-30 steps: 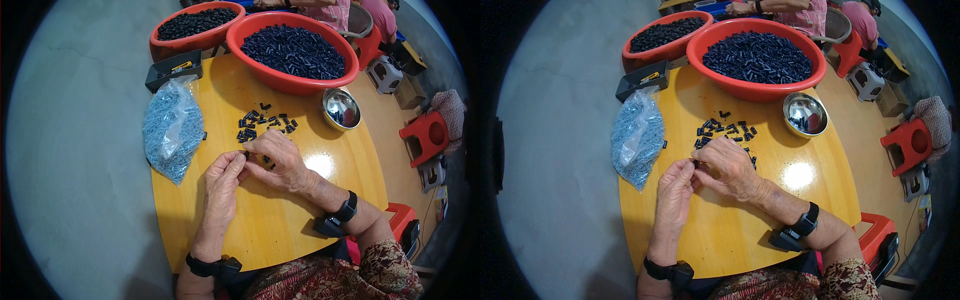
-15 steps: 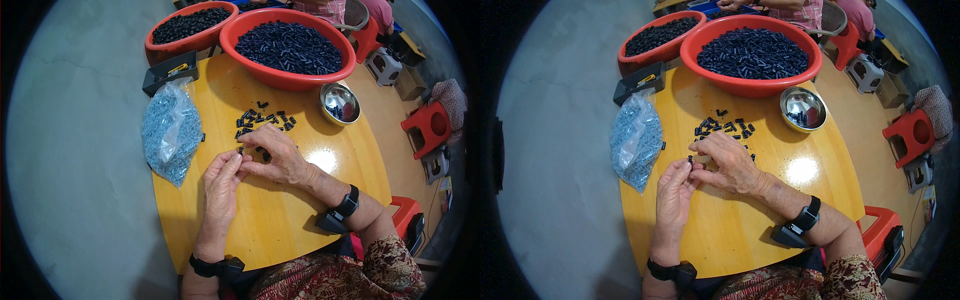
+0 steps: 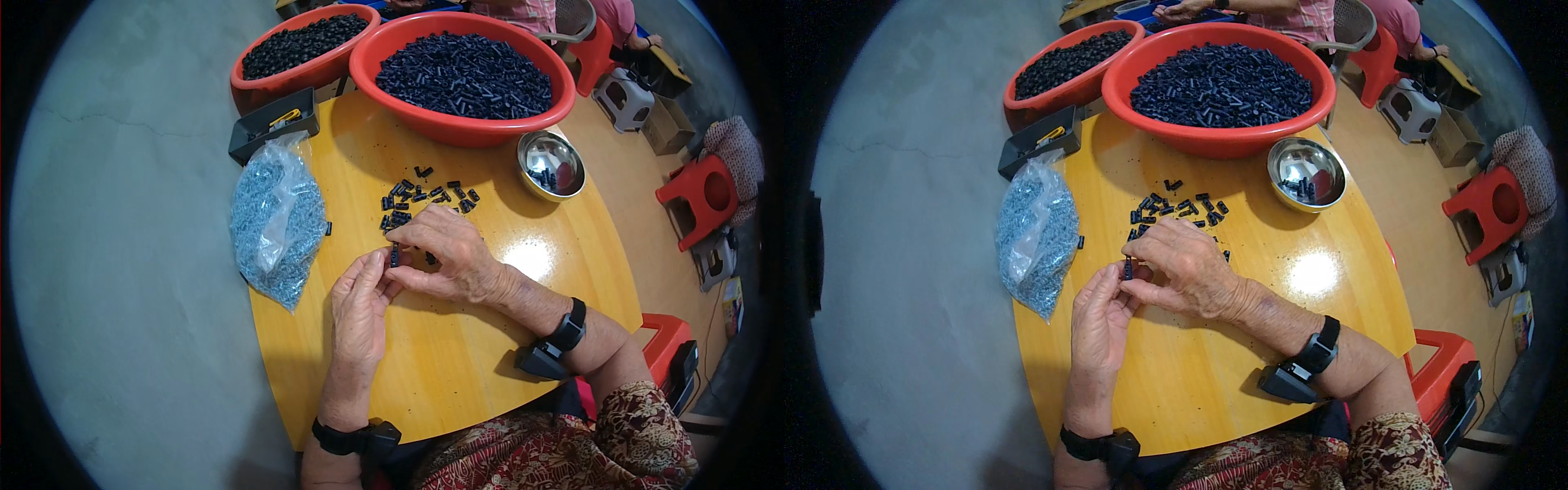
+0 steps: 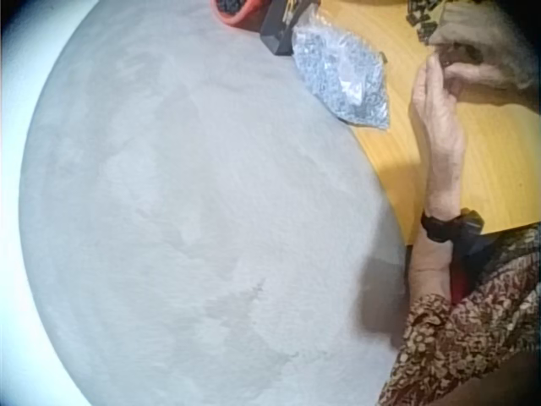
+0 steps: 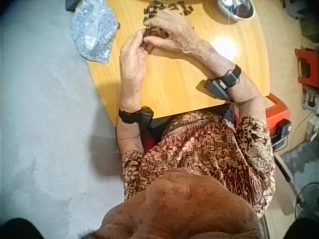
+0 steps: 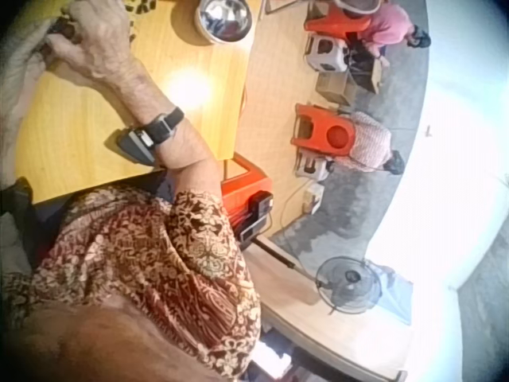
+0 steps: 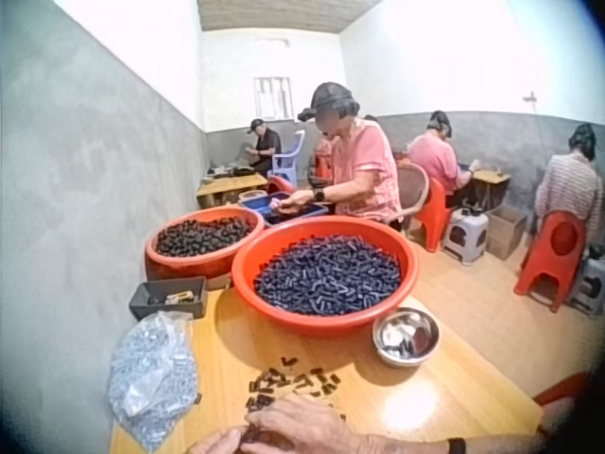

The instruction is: Manually assembling small black plastic components at a workshop table.

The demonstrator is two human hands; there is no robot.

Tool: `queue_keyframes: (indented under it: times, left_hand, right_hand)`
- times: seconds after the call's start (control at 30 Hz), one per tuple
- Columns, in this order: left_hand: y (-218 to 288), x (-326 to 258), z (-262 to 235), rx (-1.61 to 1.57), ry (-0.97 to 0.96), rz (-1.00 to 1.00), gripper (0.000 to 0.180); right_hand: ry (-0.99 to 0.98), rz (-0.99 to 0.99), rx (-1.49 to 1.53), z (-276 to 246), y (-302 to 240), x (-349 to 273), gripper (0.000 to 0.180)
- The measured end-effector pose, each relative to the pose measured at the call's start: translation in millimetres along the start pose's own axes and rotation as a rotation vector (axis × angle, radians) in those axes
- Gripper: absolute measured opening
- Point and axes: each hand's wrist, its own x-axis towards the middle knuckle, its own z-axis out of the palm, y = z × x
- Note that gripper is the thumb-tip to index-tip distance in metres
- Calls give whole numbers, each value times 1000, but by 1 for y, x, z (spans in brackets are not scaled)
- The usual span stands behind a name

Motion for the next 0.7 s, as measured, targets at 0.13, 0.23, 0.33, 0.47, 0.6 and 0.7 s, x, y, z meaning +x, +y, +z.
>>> queue_keyframes:
  times: [0.13,0.23,0.33,0.47,0.6,0.7]
  left_hand:
    - [1,0,0,0,-19,5,26]
    - [1,-1,-3,13,-20,-1,27]
    - [1,-1,-2,27,-21,3,27]
    - [4,-2,-3,30,-52,6,26]
    - [6,-3,-2,-5,-87,-32,25]
    - [9,-7,1,13,-105,-38,23]
  right_hand:
    - [16,-20,10,-1,1,-1,33]
    - [19,-24,18,0,0,-1,33]
    - [2,-15,26,-1,0,-1,34]
    - [-15,3,57,-1,-1,-1,31]
    - [-20,13,64,-1,1,-3,30]
    - [-2,3,90,0,0,-3,28]
